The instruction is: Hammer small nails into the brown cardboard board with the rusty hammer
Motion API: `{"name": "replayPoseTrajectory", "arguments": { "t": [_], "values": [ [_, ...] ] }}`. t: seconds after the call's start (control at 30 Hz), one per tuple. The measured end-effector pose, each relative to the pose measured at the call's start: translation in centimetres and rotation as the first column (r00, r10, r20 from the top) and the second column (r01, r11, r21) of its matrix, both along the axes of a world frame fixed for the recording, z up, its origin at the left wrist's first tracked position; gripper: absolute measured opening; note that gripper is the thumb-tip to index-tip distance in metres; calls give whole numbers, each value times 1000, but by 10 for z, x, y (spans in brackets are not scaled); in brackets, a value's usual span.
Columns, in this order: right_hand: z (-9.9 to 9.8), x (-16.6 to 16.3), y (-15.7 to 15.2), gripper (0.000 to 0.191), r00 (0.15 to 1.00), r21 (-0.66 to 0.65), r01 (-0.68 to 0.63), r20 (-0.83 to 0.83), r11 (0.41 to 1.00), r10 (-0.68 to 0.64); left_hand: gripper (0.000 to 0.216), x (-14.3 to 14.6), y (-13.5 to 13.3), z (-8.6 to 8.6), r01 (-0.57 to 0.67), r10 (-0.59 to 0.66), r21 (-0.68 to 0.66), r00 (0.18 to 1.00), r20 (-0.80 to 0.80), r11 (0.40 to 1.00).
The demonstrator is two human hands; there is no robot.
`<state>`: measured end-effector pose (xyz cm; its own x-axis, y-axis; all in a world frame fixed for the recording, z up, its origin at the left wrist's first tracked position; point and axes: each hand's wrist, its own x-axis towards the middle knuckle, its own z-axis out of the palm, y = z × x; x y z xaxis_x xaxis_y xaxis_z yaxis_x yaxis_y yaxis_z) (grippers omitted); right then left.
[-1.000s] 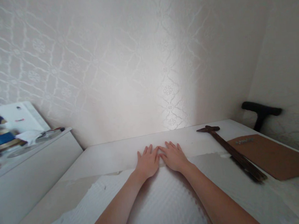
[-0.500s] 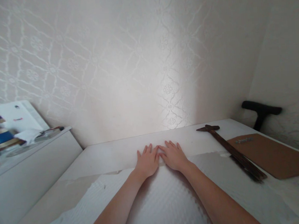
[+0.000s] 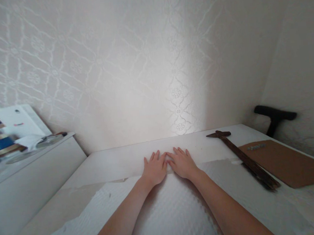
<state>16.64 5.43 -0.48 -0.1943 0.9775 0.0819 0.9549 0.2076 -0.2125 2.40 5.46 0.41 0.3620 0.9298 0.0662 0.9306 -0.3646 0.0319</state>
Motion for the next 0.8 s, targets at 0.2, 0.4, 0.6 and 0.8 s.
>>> {"name": "replayPoseTrajectory", "arguments": {
  "t": [0.2,0.4,0.6,0.8],
  "values": [
    [-2,1,1,48,1000,8,2,0,1000,-2,51,0,1,-2,4,-4,12,1000,20,1000],
    [-2,0,1,48,1000,9,2,4,1000,-3,51,0,1,-3,2,-2,19,1000,14,1000],
    [-2,0,0,48,1000,18,2,10,1000,-2,51,-1,2,-4,5,-5,30,1000,14,1000],
    [-2,0,0,48,1000,27,-5,13,1000,5,51,0,0,-2,2,-3,20,1000,23,1000]
  ]
}}
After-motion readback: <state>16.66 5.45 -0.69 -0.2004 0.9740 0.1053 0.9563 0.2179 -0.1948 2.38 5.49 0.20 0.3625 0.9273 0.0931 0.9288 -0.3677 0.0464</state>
